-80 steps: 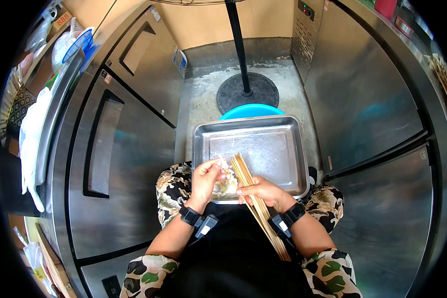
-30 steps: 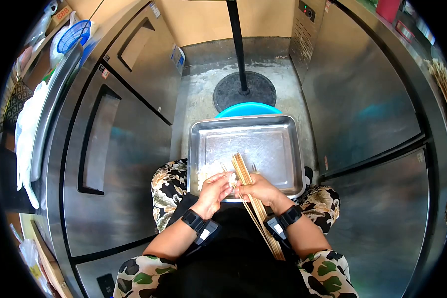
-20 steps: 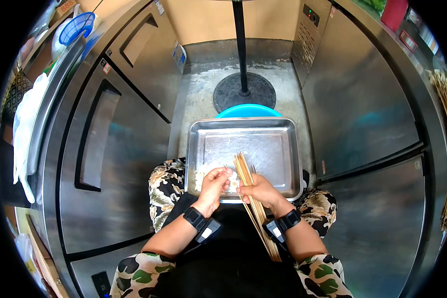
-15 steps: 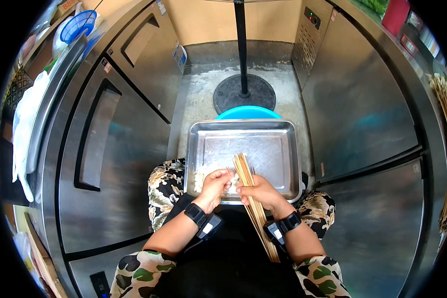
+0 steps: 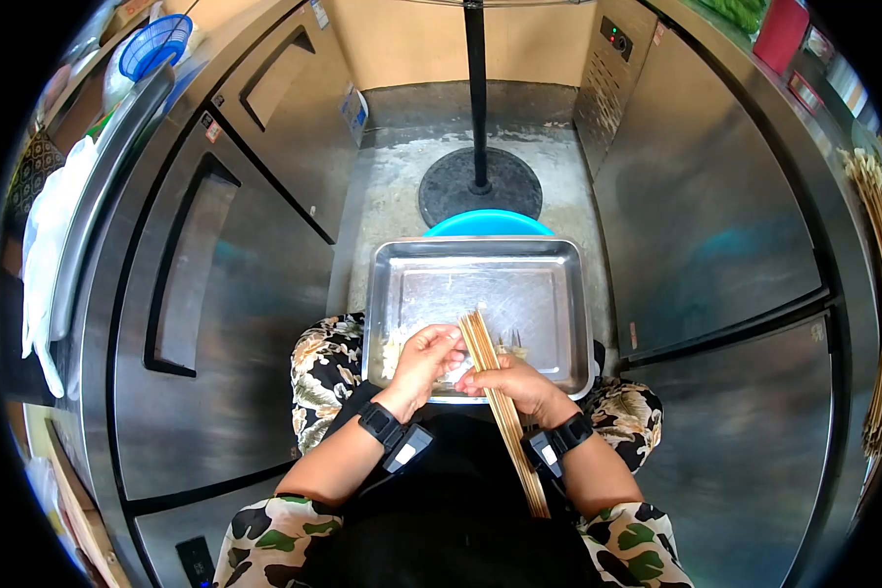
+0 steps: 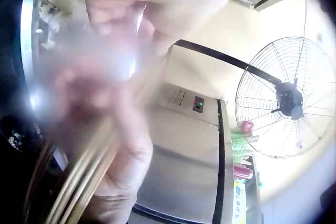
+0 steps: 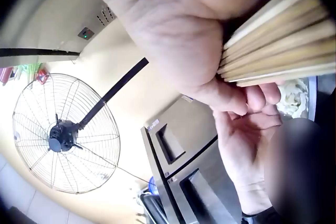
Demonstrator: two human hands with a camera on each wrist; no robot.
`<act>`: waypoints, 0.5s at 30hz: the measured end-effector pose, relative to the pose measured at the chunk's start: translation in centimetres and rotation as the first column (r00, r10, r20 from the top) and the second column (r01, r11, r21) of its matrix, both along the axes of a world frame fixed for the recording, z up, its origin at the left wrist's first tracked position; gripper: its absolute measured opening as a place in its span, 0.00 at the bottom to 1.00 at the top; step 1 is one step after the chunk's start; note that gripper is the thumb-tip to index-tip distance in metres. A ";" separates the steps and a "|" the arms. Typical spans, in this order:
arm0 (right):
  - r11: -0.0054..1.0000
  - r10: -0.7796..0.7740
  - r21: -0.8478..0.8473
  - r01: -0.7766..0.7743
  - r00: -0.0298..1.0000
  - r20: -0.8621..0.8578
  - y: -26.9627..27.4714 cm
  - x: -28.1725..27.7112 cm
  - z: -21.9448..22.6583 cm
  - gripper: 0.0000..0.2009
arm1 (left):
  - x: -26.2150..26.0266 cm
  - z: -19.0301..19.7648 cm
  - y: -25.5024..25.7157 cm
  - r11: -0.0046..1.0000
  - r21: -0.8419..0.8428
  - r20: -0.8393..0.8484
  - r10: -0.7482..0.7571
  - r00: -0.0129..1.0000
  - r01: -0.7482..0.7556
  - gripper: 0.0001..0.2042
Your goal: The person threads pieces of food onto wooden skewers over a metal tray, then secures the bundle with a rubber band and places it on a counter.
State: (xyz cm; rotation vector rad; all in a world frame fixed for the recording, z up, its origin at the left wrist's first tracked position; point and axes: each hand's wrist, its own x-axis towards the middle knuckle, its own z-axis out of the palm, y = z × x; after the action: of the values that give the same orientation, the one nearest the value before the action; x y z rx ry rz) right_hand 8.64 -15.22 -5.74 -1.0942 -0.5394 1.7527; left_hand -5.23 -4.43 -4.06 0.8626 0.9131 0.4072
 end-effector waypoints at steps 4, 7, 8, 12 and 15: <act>1.000 -0.001 -0.004 0.001 1.000 0.001 0.1 -0.3 -0.1 0.10 | 0.2 -0.1 0.1 0.999 -0.005 0.047 -0.036 0.998 0.036 0.06; 1.000 -0.007 -0.013 0.007 1.000 0.002 0.0 -0.3 -0.3 0.10 | 0.1 0.1 0.1 0.999 -0.046 0.034 -0.006 0.999 0.008 0.05; 1.000 -0.006 -0.015 0.006 1.000 0.005 0.1 -0.4 -0.3 0.10 | 0.0 0.2 0.1 0.998 -0.060 0.022 0.007 1.000 -0.005 0.05; 1.000 -0.018 -0.014 0.018 0.999 0.041 0.1 -0.8 0.5 0.10 | -0.5 -0.2 0.3 0.999 -0.038 -0.017 0.004 1.000 -0.005 0.05; 0.999 -0.033 -0.029 0.034 0.999 0.042 0.1 -0.8 -0.1 0.11 | -0.6 -0.4 0.7 0.999 0.001 -0.052 -0.043 0.998 0.043 0.06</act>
State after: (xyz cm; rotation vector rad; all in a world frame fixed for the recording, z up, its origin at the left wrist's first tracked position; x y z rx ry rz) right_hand 7.81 -15.10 -5.82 -1.1558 -0.5187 1.7175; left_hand -5.87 -3.74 -4.41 0.8966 0.9408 0.3499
